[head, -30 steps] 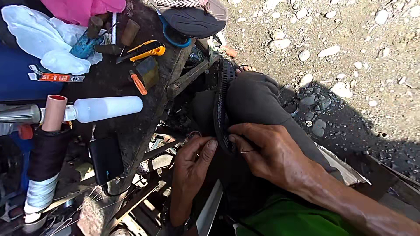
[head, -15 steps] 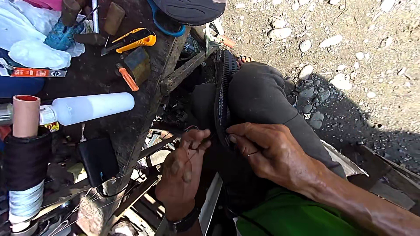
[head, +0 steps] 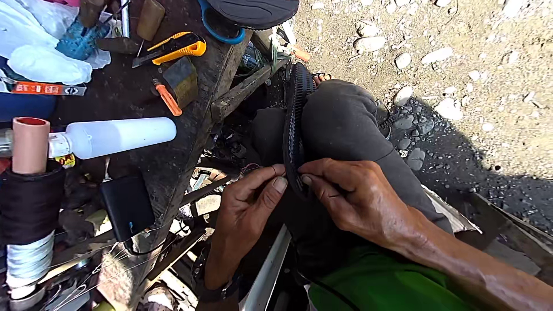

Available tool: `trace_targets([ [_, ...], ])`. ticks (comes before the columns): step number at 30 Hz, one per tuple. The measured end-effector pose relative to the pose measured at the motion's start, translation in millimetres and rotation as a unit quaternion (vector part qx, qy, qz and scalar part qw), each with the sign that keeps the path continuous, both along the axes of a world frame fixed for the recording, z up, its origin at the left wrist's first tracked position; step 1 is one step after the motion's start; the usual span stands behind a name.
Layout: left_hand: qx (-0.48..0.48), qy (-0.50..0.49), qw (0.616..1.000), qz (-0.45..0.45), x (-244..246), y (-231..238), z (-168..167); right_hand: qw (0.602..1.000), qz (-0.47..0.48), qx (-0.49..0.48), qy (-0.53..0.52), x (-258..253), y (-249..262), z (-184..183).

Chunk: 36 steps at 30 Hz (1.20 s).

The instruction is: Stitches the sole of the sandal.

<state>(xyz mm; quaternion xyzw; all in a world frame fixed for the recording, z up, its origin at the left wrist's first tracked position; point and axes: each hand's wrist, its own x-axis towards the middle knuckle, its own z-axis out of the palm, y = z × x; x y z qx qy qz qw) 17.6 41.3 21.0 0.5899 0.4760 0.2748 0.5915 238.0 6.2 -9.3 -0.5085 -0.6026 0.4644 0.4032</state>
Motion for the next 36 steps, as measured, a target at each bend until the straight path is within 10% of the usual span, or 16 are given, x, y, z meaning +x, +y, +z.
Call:
trace_targets([
  [12,-0.136,-0.156,0.977,0.06,-34.9,1.8,-11.8,0.996,0.018,-0.044,-0.071,41.4,14.7,30.8],
  [17,0.043,0.118,0.973,0.195,-44.5,-22.6,-15.9,0.993,0.018,-0.064,-0.094,112.0,15.2,40.3],
  [36,0.088,-0.029,0.98,0.174,29.2,-54.7,-24.9,0.973,0.083,0.065,-0.204,14.4,-8.6,11.2],
])
